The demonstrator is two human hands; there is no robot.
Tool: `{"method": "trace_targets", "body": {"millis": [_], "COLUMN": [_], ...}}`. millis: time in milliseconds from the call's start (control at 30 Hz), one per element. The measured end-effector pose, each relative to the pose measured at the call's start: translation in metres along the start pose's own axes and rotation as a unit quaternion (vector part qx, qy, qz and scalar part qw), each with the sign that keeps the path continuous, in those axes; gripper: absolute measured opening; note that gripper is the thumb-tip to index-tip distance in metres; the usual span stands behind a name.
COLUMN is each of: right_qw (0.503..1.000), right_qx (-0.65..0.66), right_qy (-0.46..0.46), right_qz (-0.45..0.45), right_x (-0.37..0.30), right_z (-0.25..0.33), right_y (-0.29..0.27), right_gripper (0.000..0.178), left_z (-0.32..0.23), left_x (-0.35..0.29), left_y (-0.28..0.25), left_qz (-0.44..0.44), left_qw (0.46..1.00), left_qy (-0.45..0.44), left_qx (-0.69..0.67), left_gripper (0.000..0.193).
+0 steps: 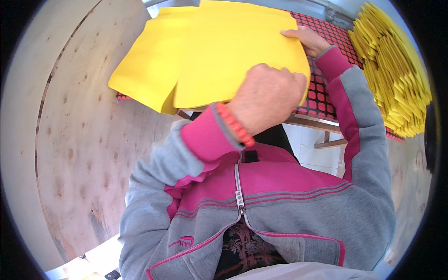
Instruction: The person folds yellow paper sheets by hand on a patterned table, pressing creases and stacking the folded pieces. The person repeatedly picks up a sheet, folds it in half, and places it on a growing pile.
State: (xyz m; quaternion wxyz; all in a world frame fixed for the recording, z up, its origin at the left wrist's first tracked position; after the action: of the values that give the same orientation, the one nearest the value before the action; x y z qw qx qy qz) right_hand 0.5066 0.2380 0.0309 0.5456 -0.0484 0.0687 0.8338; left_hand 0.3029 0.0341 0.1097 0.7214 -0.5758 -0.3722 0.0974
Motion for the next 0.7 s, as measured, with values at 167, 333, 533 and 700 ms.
{"method": "trace_targets", "body": {"millis": [167,333,533,700], "right_qw": [0.997,0.993,0.986,0.988], "right_qx": [0.015,-0.091,-0.121,-0.109], "right_qy": [0.043,0.021,-0.005,0.002], "right_qz": [-0.054,-0.073,-0.116,-0.111], "right_x": [-0.038,-0.041,-0.035,-0.034], "right_z": [-0.018,-0.022,-0.023,-0.020], "right_y": [-0.086,-0.124,-0.126,-0.130], "right_gripper": [0.038,0.037,0.034,0.038], "left_z": [-0.041,-0.016,0.111,0.143], "left_x": [0.050,0.063,0.101,0.096], "left_y": [0.042,0.065,0.122,0.174], "left_qz": [0.066,0.199,0.072,0.123], "left_qw": [0.991,0.902,0.990,0.987], "left_qy": [0.036,0.157,-0.012,-0.106], "left_qx": [-0.108,-0.348,-0.119,-0.020], "left_gripper": [0.012,0.029,0.048,0.068]}}
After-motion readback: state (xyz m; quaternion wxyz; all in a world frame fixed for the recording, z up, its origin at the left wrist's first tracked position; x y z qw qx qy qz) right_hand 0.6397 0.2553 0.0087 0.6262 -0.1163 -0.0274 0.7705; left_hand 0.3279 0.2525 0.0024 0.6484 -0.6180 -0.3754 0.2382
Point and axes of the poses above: each hand's wrist, its own x-axis towards the middle knuckle, its own y-axis out of the palm, z = x × y, the point moved 2 cm from there along x, towards the middle knuckle
